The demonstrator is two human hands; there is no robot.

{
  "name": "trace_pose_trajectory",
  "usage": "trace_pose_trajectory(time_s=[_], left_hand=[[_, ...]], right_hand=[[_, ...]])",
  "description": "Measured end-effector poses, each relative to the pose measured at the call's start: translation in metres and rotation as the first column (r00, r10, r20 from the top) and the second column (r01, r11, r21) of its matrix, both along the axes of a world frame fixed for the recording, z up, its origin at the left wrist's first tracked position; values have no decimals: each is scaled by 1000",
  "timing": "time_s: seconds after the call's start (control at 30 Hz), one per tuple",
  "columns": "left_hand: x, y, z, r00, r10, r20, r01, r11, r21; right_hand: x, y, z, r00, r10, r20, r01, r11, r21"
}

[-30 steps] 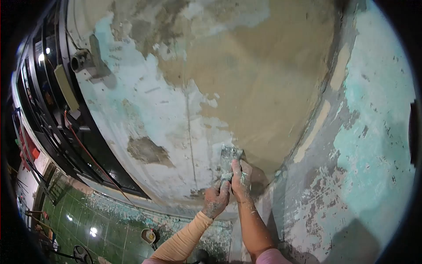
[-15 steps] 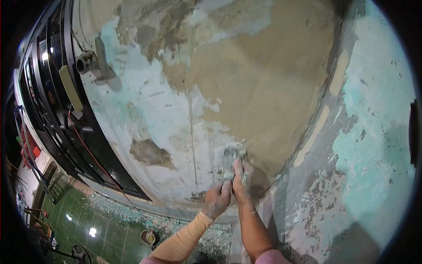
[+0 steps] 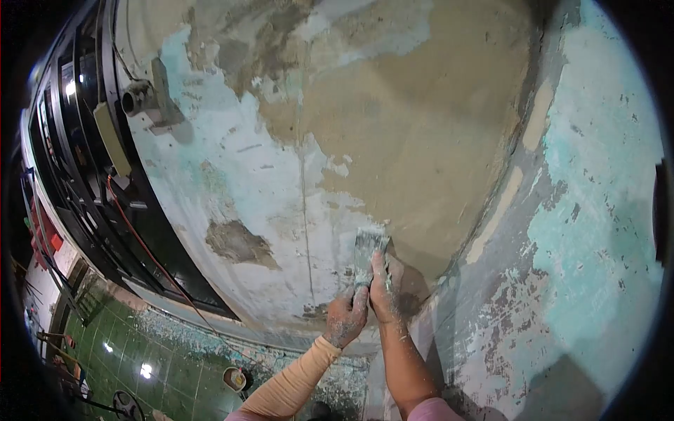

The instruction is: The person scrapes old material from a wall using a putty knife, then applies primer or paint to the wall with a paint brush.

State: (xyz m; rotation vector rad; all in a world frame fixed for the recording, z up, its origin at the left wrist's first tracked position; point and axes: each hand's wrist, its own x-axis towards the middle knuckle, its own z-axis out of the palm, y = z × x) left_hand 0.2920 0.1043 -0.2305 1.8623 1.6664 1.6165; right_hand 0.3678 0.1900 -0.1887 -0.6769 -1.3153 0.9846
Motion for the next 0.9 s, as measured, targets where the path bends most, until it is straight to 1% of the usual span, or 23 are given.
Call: trace_pose_trajectory(time_s=[0.03,0.07,0.1,0.13,0.17,0.23,0.27,0.3,0.4,0.43,0.5,0.53,0.57,0.6,0.63,0.67,0.77,0.87,0.9], left_hand=[[3,-1,8,935,14,355,68,974,-218],[-5,7,18,979,-3,203,21,996,-90],[-10,9,26,998,6,57,-7,1000,23],[-12,7,30,996,25,-84,-16,993,114],[-14,9,41,946,95,-308,-9,963,269],[-12,3,22,940,105,-325,-24,970,244],[-14,11,24,930,129,-344,-29,959,282],[-8,5,15,991,31,-130,-14,992,124],[-3,6,41,999,1,-41,3,996,87],[-2,11,62,1000,-9,-26,11,997,72],[-8,7,67,986,-78,148,97,988,-124],[-12,13,75,969,-102,224,144,973,-181],[-7,9,63,998,-60,-12,61,983,174],[-1,-1,55,980,-73,186,81,996,-33],[2,-8,52,928,-48,369,137,967,-217],[3,-8,54,847,12,531,223,899,-376],[12,-5,59,782,-50,622,294,909,-296],[13,-20,84,671,-63,739,381,884,-271],[7,-14,71,687,-70,723,369,891,-264]], right_hand=[[-1,7,-6,999,-22,42,20,998,58],[-4,18,0,999,-20,45,16,996,83],[-4,18,11,998,-19,61,13,996,87],[-2,12,17,996,-21,83,16,998,67],[-4,9,31,1000,9,9,-9,1000,-24],[-6,-8,20,995,-91,37,94,991,-95],[-10,-2,30,990,-140,30,142,987,-80],[-11,2,37,993,-122,9,122,992,-36],[-4,6,32,996,-83,-17,84,996,43],[-1,3,63,998,-44,36,44,999,-12],[5,-10,70,997,-19,68,27,994,-109],[3,-7,80,997,-5,72,14,992,-122],[-1,-5,62,991,-114,68,114,993,-6],[4,-8,45,992,-92,91,92,996,6],[7,-5,32,992,-71,106,68,997,32],[7,2,31,991,-49,125,42,997,60],[6,3,42,986,-90,143,76,992,98],[1,16,19,1000,23,-14,-22,999,31],[1,16,14,999,37,39,-37,999,11]])
